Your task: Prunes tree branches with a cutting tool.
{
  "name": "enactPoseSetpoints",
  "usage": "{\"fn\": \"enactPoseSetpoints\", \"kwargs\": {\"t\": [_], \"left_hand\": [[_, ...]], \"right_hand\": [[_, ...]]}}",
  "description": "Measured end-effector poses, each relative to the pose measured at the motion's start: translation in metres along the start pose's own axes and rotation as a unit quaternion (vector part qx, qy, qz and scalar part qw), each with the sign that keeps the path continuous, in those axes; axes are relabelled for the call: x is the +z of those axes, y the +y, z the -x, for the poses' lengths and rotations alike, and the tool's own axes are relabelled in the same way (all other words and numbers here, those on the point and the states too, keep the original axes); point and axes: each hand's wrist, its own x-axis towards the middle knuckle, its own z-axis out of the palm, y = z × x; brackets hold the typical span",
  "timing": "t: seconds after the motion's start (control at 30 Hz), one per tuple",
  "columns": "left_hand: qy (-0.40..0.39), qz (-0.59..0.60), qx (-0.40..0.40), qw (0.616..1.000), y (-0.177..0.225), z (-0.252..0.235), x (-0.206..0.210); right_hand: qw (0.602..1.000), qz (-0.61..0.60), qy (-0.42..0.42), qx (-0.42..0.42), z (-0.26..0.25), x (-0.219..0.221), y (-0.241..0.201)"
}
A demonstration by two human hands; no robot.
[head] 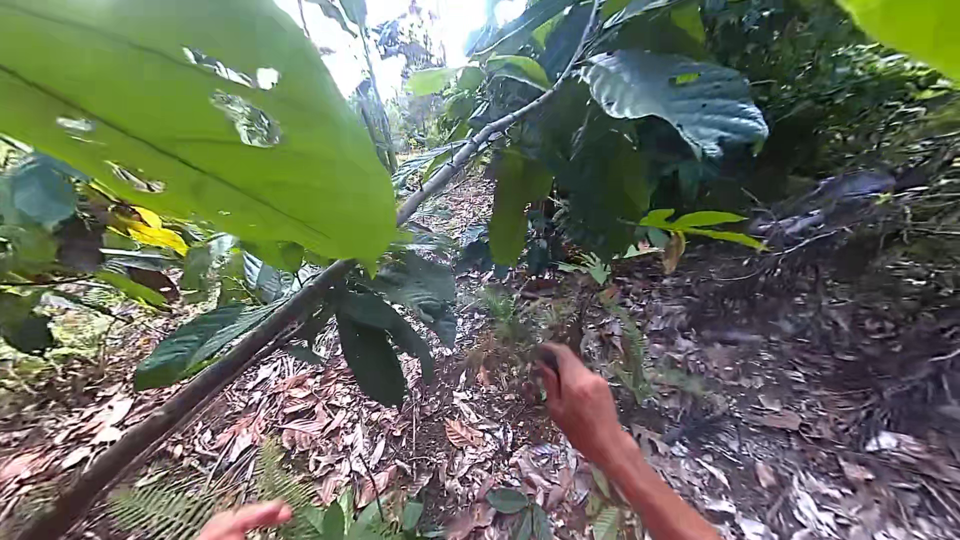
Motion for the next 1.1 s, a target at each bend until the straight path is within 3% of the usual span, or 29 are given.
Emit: {"fn": "enactPoseSetpoints", "kwargs": {"t": [0.17,0.37,0.57,0.77,0.9,1.0,1.1], "left_hand": [[0.01,0.177,-0.051,0.983,-0.001,-0.127,0.129],[0.062,0.283,0.05,0.956,0.004,-0.221,0.2],[0.025,0.282,0.182,0.942,0.007,-0.279,0.222],[0.008,0.221,0.278,0.935,0.014,-0.306,0.223],[-0.006,0.204,0.266,0.942,0.016,-0.308,0.218],[-0.007,0.206,0.248,0.946,0.017,-0.306,0.218],[-0.009,0.193,0.241,0.951,0.017,-0.304,0.216]], "right_hand": [[0.987,0.15,-0.009,-0.055,-0.106,-0.045,0.022],[0.947,0.271,-0.032,-0.167,-0.192,-0.072,0.01],[0.909,0.335,0.013,-0.248,-0.242,-0.072,-0.006],[0.893,0.374,0.01,-0.251,-0.247,-0.072,-0.02],[0.896,0.375,0.003,-0.238,-0.245,-0.069,-0.021],[0.892,0.36,0.059,-0.268,-0.246,-0.059,-0.002],[0.907,0.391,-0.008,-0.156,-0.25,-0.06,-0.031]]}}
